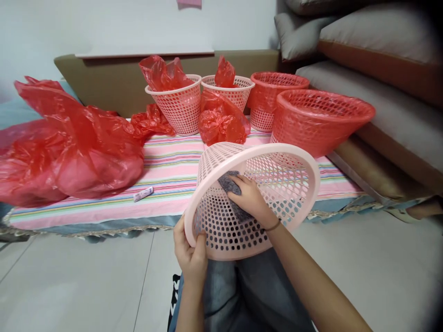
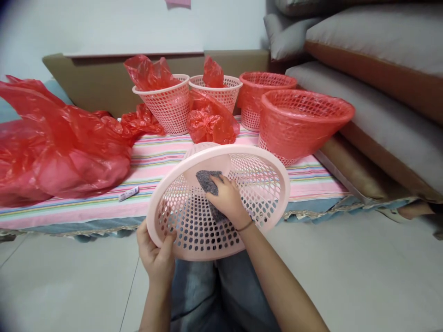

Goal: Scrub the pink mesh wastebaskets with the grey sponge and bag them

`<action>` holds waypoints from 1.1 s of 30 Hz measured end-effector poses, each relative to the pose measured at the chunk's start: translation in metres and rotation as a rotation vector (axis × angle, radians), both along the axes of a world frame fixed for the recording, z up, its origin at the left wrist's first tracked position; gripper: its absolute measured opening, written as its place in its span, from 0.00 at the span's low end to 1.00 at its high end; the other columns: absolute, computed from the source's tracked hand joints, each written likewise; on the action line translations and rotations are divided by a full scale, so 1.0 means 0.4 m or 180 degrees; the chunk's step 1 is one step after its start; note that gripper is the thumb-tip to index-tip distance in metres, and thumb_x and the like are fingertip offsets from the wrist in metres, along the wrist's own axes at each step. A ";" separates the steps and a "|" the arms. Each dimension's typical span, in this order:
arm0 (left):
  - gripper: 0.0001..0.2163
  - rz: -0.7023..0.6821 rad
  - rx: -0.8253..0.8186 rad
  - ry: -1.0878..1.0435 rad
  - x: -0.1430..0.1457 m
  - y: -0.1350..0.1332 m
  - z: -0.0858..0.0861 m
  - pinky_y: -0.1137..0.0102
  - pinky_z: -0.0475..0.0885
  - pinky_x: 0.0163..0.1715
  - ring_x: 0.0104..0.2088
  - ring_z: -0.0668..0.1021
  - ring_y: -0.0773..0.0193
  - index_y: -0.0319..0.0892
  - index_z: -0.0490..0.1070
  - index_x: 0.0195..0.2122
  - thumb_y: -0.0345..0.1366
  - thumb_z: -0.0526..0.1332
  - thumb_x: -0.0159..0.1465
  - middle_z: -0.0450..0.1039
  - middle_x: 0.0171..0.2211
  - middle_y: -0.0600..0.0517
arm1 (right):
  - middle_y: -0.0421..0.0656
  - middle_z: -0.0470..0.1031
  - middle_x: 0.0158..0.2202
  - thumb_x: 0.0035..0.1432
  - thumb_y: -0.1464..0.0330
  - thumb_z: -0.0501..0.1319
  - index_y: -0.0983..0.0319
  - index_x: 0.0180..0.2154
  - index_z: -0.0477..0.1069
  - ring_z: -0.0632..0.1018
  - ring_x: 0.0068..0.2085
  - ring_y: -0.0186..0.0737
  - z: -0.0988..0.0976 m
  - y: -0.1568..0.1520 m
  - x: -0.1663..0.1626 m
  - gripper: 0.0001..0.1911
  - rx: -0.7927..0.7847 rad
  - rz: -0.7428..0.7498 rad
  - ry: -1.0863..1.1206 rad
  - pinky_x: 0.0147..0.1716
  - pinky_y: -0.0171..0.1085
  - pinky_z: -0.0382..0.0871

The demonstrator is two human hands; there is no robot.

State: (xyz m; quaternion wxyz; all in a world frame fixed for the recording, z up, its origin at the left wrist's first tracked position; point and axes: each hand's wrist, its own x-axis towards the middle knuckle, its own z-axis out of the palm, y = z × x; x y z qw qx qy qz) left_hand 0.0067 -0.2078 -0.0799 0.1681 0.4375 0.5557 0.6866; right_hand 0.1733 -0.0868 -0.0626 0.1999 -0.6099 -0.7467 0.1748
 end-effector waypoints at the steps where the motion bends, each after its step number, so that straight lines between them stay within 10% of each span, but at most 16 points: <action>1: 0.21 0.0003 -0.0010 0.0055 -0.002 0.000 0.001 0.60 0.72 0.53 0.50 0.78 0.55 0.45 0.72 0.52 0.34 0.67 0.56 0.76 0.48 0.48 | 0.47 0.64 0.66 0.60 0.61 0.58 0.55 0.64 0.64 0.66 0.63 0.54 -0.010 0.030 -0.021 0.31 -0.0093 -0.0026 -0.0150 0.62 0.50 0.58; 9: 0.24 0.0028 -0.0012 0.0212 0.011 0.002 0.008 0.62 0.71 0.57 0.56 0.76 0.55 0.49 0.69 0.59 0.33 0.66 0.61 0.73 0.56 0.47 | 0.48 0.64 0.64 0.59 0.55 0.60 0.51 0.62 0.67 0.68 0.59 0.60 -0.121 0.079 -0.098 0.30 -0.0413 -0.0147 -0.0512 0.57 0.52 0.60; 16: 0.38 0.0281 -0.0148 -0.0369 0.069 0.005 -0.017 0.59 0.67 0.62 0.63 0.70 0.51 0.49 0.56 0.67 0.39 0.71 0.58 0.61 0.65 0.42 | 0.48 0.63 0.64 0.62 0.55 0.56 0.51 0.64 0.64 0.68 0.59 0.58 -0.131 0.105 -0.109 0.29 -0.0446 -0.0480 -0.0438 0.57 0.50 0.60; 23: 0.32 0.0565 -0.0120 -0.0325 0.097 0.014 -0.086 0.60 0.66 0.63 0.64 0.70 0.53 0.46 0.59 0.65 0.38 0.68 0.61 0.63 0.65 0.41 | 0.48 0.65 0.62 0.63 0.55 0.55 0.52 0.64 0.64 0.68 0.59 0.57 -0.138 0.129 -0.128 0.29 -0.0462 -0.0473 -0.0304 0.57 0.50 0.61; 33: 0.27 0.0975 0.0021 0.0195 0.086 0.010 -0.063 0.59 0.63 0.64 0.65 0.68 0.53 0.47 0.64 0.63 0.35 0.66 0.62 0.64 0.64 0.43 | 0.48 0.70 0.57 0.59 0.62 0.59 0.55 0.64 0.65 0.69 0.58 0.49 -0.073 -0.060 -0.068 0.31 -0.0323 0.0417 -0.0135 0.60 0.44 0.60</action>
